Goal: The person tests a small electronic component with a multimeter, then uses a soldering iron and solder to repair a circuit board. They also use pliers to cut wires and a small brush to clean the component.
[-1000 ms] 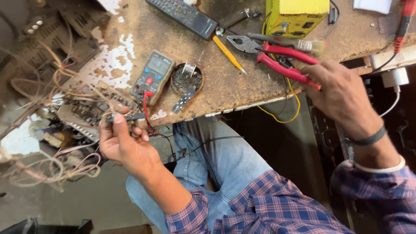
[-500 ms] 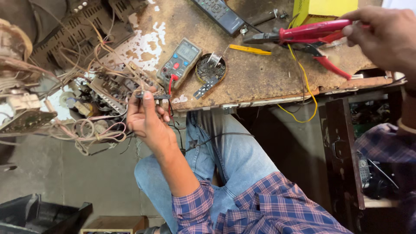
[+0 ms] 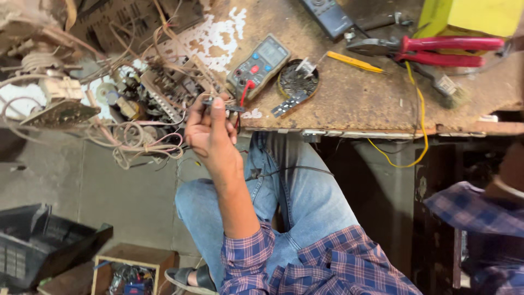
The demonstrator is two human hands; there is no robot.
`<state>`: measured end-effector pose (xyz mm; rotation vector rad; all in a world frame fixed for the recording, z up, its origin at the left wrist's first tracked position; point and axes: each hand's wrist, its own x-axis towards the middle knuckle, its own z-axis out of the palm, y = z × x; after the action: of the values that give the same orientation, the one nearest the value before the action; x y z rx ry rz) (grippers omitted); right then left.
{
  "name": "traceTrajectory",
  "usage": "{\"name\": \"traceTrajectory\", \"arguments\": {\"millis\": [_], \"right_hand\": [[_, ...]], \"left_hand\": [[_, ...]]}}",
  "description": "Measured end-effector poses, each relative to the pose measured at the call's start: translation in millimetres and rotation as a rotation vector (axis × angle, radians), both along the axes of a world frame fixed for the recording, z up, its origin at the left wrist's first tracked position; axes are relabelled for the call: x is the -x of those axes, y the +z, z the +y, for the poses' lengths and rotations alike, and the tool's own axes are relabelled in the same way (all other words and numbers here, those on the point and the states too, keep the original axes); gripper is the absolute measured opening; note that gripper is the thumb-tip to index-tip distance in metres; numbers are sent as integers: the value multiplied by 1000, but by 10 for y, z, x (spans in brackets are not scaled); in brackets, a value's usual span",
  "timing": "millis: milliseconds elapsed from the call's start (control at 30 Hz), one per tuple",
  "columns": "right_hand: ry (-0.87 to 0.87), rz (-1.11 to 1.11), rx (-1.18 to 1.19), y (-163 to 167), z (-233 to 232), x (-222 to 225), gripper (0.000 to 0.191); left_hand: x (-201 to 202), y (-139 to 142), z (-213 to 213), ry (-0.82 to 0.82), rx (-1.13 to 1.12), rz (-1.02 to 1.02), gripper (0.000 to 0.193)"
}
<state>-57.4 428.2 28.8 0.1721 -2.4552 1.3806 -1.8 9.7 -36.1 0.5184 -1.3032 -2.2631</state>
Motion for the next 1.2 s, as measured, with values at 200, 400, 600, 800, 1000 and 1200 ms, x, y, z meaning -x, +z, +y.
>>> {"name": "traceTrajectory", "arguments": {"millis": [200,400,600,800,1000,1200], "right_hand": [[465,-34,259,177,-1271,351,13],[886,-221,266,245,-2229,940,11],[1077,-273,234,149,-2732,1247,13],[1228,-26,25,18,-2944,1149,17],[1186,-182,301,121,-2908,1091,14],[1176,-139,63,238,-2720,1248,21]], "left_hand": [[-15,13,43,-14,21,-47,37],[-15,48,109,-35,-40,24,39],[-93,165,74,-56,32,-3,36],[-114,201,181,-82,137,56,33],[-118,179,216,-96,108,14,33],[-140,215,120,-76,121,51,41]]}}
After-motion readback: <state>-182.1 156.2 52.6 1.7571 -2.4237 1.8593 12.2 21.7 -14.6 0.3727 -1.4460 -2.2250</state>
